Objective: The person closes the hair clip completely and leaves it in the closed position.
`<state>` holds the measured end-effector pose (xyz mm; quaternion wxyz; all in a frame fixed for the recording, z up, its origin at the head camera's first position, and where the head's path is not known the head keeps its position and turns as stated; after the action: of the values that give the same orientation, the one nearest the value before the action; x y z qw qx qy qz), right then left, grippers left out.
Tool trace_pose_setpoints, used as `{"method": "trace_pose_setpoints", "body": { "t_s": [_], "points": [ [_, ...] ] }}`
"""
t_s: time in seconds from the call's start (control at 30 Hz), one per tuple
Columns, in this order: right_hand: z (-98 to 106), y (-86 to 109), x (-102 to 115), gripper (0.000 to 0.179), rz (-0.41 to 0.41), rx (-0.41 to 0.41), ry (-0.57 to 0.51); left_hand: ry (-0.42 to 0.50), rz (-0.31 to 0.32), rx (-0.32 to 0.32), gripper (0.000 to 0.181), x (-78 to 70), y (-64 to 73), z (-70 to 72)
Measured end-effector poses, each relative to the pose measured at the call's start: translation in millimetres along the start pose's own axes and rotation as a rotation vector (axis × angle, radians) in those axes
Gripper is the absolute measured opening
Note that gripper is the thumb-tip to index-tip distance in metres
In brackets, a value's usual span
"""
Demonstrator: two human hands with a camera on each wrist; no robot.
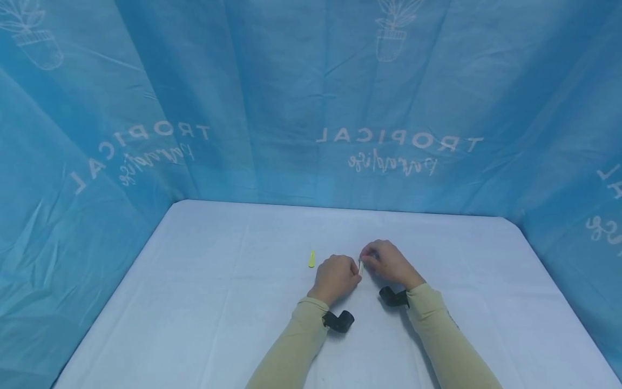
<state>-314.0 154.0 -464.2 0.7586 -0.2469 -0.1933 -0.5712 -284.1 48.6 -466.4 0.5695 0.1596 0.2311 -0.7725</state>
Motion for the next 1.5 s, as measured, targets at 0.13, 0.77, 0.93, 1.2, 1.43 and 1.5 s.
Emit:
{"method": "trace_pose_setpoints", "body": {
  "t_s": [0.13, 0.77, 0.93, 1.2, 1.43, 1.5],
  "points": [
    [2, -1.0, 0, 0.009, -0.028, -0.001, -0.024, 0.057, 0.042, 0.011, 0.01, 4.8, -0.9, 1.4],
    [9, 2.2, 13, 0.022, 0.168, -0.065, -0.088, 0.157, 0.055, -0.043, 0.008, 24.0, -8.1, 19.4],
    [8, 3.5, 12, 0.022, 0.137, -0.044, -0.092, 0.16, 0.081, -0.046, 0.008, 29.0, -8.5, 22.9],
    [4, 2.5, 5, 0.014, 0.035, -0.024, -0.089, 0.181, 0.111, -0.047, 0.008, 32.2, -8.4, 24.5],
    [2, 2.7, 1, 0.011, -0.013, -0.02, -0.111, 0.213, 0.153, -0.089, 0.011, 36.3, -10.2, 28.2],
    [2, 2.8, 2, 0.01, -0.018, -0.019, -0.115, 0.224, 0.159, -0.099, 0.011, 36.9, -10.6, 29.1]
  ]
}}
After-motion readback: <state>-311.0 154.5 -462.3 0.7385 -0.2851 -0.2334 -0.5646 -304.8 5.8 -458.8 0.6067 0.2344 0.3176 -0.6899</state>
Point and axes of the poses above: each hand's wrist, its own y-axis away from the middle knuckle, its own z-axis out of the back of the hand, x = y × z, the point moved 10 cm from there along -y, towards the middle knuckle, and after that the axes turned 11 degrees about -x, right-handed, at the moved point
